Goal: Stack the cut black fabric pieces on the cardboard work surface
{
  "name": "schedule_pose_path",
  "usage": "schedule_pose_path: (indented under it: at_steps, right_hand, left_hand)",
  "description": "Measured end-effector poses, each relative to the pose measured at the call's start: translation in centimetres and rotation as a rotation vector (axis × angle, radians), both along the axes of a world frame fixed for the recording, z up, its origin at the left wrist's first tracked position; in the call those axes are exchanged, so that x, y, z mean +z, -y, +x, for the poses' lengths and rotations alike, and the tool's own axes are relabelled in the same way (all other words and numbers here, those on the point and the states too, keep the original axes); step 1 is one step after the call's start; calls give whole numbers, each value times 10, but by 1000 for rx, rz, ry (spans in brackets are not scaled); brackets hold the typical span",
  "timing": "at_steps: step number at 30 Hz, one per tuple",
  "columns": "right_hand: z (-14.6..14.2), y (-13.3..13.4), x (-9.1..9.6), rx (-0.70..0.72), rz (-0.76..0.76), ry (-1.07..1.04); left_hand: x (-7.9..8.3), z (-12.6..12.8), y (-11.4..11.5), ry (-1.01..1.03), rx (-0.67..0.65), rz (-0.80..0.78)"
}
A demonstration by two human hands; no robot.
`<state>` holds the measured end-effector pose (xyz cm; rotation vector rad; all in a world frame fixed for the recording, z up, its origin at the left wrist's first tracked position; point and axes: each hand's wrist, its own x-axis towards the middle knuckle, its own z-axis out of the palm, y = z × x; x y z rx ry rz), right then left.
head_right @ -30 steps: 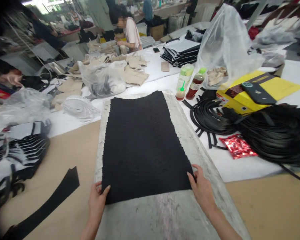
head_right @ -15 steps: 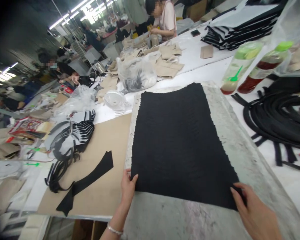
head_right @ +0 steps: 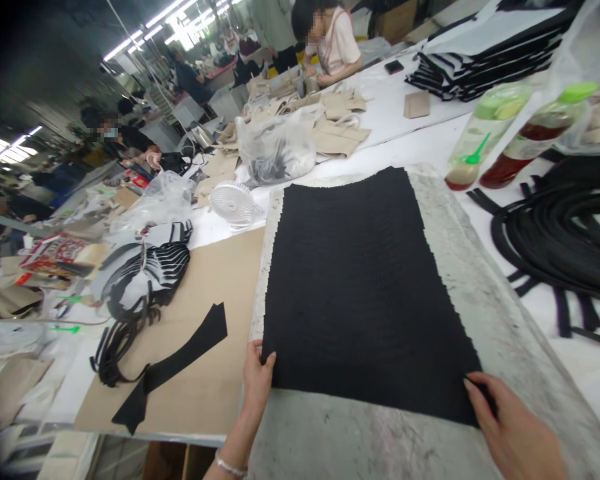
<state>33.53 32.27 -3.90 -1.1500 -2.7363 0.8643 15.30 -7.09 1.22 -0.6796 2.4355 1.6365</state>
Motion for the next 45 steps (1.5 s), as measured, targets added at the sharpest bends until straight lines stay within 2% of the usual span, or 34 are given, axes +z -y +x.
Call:
schedule_pose_path:
  at_steps: [3, 7, 10, 13, 16, 18, 22, 27, 33, 38, 41, 43, 45]
  right_hand:
    - [-3, 3, 10, 51, -49, 21]
    - [-5, 10, 20, 41, -32, -23]
    - [-7, 13, 26, 54, -60, -58]
    - [-6, 13, 28, 57, -63, -69]
    - [-5, 14, 27, 53, -54, -82]
    - [-4, 14, 26, 52, -46, -94]
    - [-4, 15, 25, 52, -16, -113]
    - [-4, 15, 26, 66, 31, -118]
    - [-6, 18, 27, 70, 125, -78]
    - [-12, 24, 43, 71, 229, -40]
    - [-17, 24, 42, 221, 363, -96]
    - [-20, 23, 30, 369, 455, -152]
    - [-22, 21, 15, 454, 521, -175]
  left_hand:
    - [-2, 0, 0, -3, -50, -89]
    - [0, 4, -5, 12, -115, -217]
    - [2, 9, -10, -117, -169, -431]
    - [-2, 13, -15, -409, -395, -691]
    - [-14, 16, -18, -538, -671, -735]
    - [-23, 16, -19, -555, -752, -771]
    - [-39, 17, -19, -613, -731, -884]
    - [-45, 15, -19, -681, -723, -940]
    - [-45, 13, -22, -723, -734, -994]
    - [-32, 22, -29, -589, -711, -1091]
    - [-27, 26, -32, -550, -709, -1144]
    - [-29, 26, -31, -544, -738, -1156]
    - [-31, 24, -29, -540, -768, -1150]
